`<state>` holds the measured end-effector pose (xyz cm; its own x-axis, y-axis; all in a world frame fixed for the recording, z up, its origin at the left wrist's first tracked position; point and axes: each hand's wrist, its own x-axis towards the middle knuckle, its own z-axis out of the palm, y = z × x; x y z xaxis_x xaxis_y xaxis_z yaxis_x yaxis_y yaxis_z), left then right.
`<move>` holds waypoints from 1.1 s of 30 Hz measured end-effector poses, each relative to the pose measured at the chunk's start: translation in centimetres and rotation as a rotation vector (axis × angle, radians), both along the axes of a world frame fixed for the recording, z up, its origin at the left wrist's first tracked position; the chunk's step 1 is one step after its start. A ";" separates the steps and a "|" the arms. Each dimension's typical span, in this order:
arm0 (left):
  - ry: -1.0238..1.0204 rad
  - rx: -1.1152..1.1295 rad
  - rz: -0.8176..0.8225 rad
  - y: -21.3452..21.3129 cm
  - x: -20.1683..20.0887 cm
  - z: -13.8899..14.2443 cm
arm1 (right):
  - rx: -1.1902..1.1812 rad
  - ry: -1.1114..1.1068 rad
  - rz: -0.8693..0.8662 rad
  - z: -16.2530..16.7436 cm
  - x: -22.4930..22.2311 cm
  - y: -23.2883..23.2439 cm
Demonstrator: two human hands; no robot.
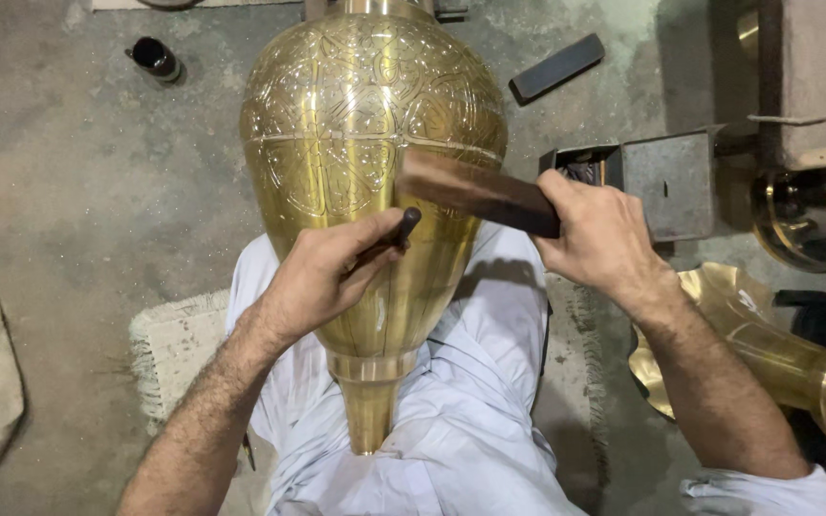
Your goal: The person sits on the floor with a large brass vase on their lap and engraves decorative patterns into its surface. They hold a chisel against the brass with one hand and strike it with a wooden mallet in the other hand, repositioning the chisel repeatedly to work along the pattern lines.
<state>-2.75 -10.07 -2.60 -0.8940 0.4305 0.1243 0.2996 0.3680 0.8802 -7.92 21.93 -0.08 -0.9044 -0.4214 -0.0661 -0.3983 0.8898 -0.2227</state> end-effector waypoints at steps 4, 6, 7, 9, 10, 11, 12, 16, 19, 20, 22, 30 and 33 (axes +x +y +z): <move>0.042 -0.017 0.009 -0.2 0.1 0.1 | -0.048 0.117 0.035 1.1 0.3 -0.3; 0.046 -0.026 0.006 -0.2 0.1 0.0 | -0.387 -0.058 -0.066 1.9 0.8 -0.7; 0.047 -0.030 0.005 -0.2 0.1 0.0 | -0.555 -0.148 -0.116 2.4 0.8 -0.7; 0.043 -0.045 0.005 -0.1 0.1 -0.2 | -0.207 0.179 0.134 3.1 0.8 -0.5; 0.040 -0.052 0.007 -0.1 0.0 -0.3 | -0.027 0.336 0.259 3.4 0.8 -0.4; 0.047 -0.039 0.006 -0.1 0.1 -0.3 | -0.193 0.275 0.265 3.4 0.6 -0.4; 0.053 -0.025 0.001 -0.1 0.1 -0.4 | -0.357 0.210 0.265 3.4 0.4 -0.3; -0.021 -0.033 0.010 0.0 0.0 -0.4 | -0.482 0.063 0.194 2.6 0.2 -0.7; 0.025 -0.059 -0.015 0.0 -0.1 -0.4 | -0.256 0.170 0.232 2.3 -0.1 -1.3; 0.015 -0.040 -0.011 0.1 -0.1 -0.4 | -0.402 0.043 0.120 2.3 -0.1 -1.6; -0.008 -0.004 0.011 0.0 0.1 -0.4 | -0.687 -0.222 -0.095 2.4 -0.2 -1.9; 0.005 -0.032 -0.004 0.0 0.1 -0.7 | -0.297 0.186 0.200 3.3 -0.7 -1.8; -0.040 -0.047 0.006 0.0 0.2 -0.6 | -0.417 0.044 0.159 3.6 -1.0 -2.0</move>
<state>-2.57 -10.03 -3.24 -0.9005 0.4295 0.0681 0.2621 0.4111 0.8731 -8.89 19.97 3.49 -0.8243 -0.5382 0.1760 -0.5401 0.6540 -0.5297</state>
